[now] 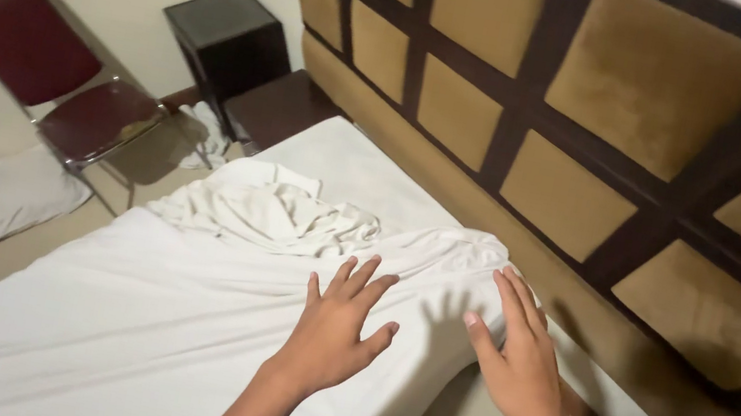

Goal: The person spreads a white fitted sheet over a mattress, smoothing the fabric and tucking the corners under the mattress. They move around the bed to ensure the sheet is evenly distributed and properly fitted.

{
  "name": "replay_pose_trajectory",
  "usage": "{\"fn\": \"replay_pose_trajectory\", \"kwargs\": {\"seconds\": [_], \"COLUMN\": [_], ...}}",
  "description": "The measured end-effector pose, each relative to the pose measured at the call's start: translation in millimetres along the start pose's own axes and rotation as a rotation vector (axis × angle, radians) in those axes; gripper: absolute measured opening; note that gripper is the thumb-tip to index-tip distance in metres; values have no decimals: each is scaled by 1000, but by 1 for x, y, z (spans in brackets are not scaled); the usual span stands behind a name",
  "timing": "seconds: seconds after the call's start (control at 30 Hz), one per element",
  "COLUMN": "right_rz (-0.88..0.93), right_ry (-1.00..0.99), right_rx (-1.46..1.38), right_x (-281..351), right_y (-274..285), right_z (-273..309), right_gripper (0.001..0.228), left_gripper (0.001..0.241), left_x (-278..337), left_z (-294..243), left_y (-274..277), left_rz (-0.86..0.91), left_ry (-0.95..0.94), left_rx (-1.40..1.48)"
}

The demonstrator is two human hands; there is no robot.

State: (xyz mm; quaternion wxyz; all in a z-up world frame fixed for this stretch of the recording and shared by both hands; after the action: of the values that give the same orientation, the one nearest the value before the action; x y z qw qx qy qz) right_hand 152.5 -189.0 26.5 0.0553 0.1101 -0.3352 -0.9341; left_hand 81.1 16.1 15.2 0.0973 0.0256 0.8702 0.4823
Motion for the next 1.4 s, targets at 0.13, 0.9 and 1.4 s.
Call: {"fn": "replay_pose_trajectory", "kwargs": {"seconds": [0.13, 0.9, 1.4], "right_rz": [40, 430, 750], "right_ry": [38, 375, 547], "right_rx": [-51, 2, 24], "right_x": [23, 33, 77], "right_y": [3, -66, -136], "right_z": [37, 130, 187], "right_gripper": [62, 62, 65], "left_gripper": [61, 61, 64], "left_x": [35, 163, 272], "left_z": [-1, 1, -6], "left_y": [28, 105, 103], "left_rz": [-15, -414, -624], "left_ry": [37, 385, 676], "left_rx": [-5, -49, -145]}}
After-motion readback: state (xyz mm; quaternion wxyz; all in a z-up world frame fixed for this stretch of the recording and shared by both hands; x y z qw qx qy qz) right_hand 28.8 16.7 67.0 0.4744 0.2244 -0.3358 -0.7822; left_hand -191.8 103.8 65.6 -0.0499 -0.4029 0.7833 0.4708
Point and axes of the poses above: each hand's wrist, its own x-axis away from the middle knuckle, its own y-axis out of the back of the hand, z = x × y, the point moved 10 cm from there along -x, towards the middle knuckle, and after that the axes turned 15 degrees about -y, right-handed, at the moved point
